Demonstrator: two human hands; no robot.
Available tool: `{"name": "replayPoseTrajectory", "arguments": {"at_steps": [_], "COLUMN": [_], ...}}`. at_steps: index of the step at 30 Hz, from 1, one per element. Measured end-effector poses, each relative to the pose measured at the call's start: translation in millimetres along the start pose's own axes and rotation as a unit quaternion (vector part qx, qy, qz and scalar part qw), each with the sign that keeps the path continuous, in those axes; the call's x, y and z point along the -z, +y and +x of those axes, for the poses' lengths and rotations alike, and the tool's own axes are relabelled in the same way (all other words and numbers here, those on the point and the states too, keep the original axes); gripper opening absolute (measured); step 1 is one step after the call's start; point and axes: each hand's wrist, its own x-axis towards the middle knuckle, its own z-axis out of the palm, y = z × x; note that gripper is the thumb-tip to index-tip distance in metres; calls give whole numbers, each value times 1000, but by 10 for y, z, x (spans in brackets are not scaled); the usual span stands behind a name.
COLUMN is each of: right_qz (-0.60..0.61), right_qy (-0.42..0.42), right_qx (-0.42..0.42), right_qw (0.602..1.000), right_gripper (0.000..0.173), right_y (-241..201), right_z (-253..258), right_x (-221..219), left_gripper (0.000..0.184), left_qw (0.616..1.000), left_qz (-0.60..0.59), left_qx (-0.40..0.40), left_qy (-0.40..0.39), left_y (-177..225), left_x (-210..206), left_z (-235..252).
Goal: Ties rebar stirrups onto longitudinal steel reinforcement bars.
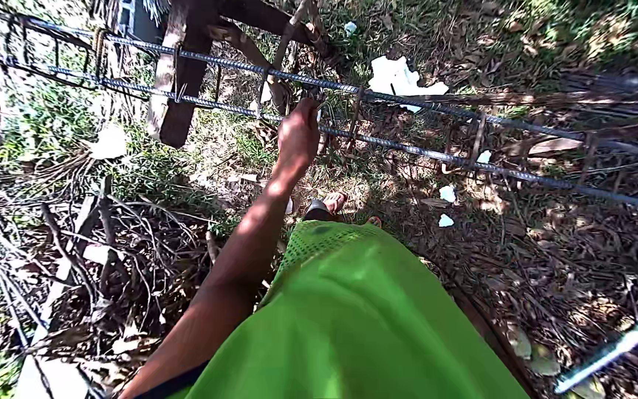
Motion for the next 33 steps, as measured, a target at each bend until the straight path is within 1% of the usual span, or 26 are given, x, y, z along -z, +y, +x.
{"name": "replayPoseTrajectory", "arguments": {"at_steps": [1,2,3,4,5,6,7,8,9,10,12,14,16,19,21,24,26,28,30,33], "right_qz": [78,160,233,282,306,321,323,313,285,263,248,239,225,177,146,90,50,14,-6,-11], "right_qy": [-119,-143,-50,-29,61,85,78,79,100,119,124,131,118,143,173,219,232,243,242,228], "right_qx": [-132,-228,-221,-207,-152,-162,-212,-243,-239,-212,-165,-153,-126,-24,58,146,175,188,203,230], "right_qw": [981,950,946,936,938,929,919,915,923,934,947,950,959,973,972,961,956,952,949,946], "right_gripper": [53,56,53,51,46,43,39,38,37,36,36,34,34,38,41,34,34,35,36,34], "right_y": [-250,-342,-167,23,308,385,285,242,306,352,253,-35,-440,-791,-1016,-1404,-1656,-1891,-2088,-2299], "right_z": [-84,-124,-223,-272,-311,-304,-278,-239,-203,-176,-136,-99,-91,-33,36,140,205,245,256,282], "right_x": [155,192,14,-73,-311,-372,-305,-275,-325,-359,-283,-136,79,267,400,636,765,859,922,944], "left_gripper": [34,34,34,33,33,33,33,33,33,32,33,33,30,29,28,26,27,27,29,29], "left_qw": [1000,999,998,997,996,994,992,991,989,987,982,977,974,968,968,972,970,966,962,958], "left_qz": [8,9,11,13,18,23,25,24,22,18,-6,-21,-18,-7,-5,49,102,126,116,101], "left_qx": [18,28,32,36,41,46,50,52,60,67,85,90,85,68,59,29,7,-34,-72,-78], "left_qy": [-20,-40,-57,-71,-83,-96,-111,-123,-134,-144,-170,-190,-210,-241,-246,-229,-220,-224,-237,-255], "left_y": [4,-8,-27,-37,-32,-14,13,29,41,44,62,90,92,93,103,154,197,198,164,166], "left_x": [6,-12,-46,-87,-121,-145,-166,-192,-220,-244,-252,-242,-238,-198,-169,-164,-197,-234,-243,-210], "left_z": [80,160,239,301,355,407,451,492,528,560,605,600,601,620,629,677,715,734,757,780]}}
